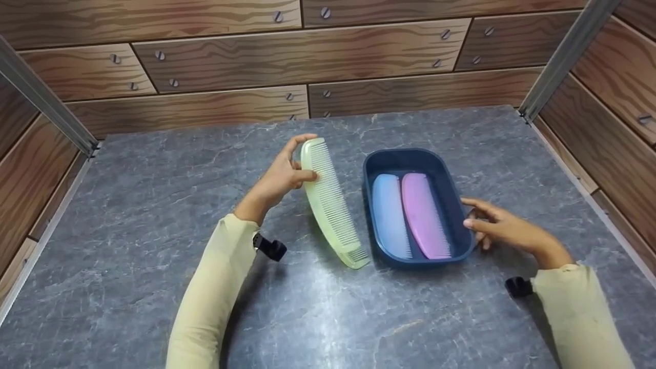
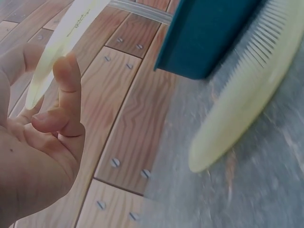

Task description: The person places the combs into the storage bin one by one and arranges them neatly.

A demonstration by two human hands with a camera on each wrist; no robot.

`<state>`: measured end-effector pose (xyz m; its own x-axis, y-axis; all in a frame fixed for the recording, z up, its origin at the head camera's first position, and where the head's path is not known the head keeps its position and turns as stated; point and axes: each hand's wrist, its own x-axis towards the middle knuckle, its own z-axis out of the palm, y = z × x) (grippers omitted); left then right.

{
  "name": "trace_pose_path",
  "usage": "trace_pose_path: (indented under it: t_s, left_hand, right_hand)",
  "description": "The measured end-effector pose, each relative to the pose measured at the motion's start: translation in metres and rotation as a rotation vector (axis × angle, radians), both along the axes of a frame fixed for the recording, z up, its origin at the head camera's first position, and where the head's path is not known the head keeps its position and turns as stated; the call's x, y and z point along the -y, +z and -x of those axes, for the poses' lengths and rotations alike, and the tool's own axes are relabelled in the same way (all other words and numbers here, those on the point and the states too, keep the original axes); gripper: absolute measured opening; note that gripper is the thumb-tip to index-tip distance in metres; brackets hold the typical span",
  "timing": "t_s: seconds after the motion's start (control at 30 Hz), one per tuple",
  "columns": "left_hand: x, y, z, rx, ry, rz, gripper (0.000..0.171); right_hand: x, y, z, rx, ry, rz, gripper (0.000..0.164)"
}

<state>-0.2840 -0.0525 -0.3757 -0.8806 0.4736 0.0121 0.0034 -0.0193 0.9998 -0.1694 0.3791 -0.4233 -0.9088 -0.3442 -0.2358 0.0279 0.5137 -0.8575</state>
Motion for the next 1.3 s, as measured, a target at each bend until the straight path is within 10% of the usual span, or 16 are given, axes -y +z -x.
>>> trace_pose_path:
  t_s: [0.73, 1.3]
  left_hand:
    - [-0.058, 0.024, 0.004, -0.05, 0.007, -0.095, 0.076]
    - [-0.107, 0.018, -0.002, 0.023, -0.009, -0.095, 0.074]
  right_hand:
    - [0.001, -0.001, 0.0, 0.025, -0.008, -0.014, 0.066]
    - [0.002, 0.001, 0.0, 0.039, -0.004, 0.006, 0.066]
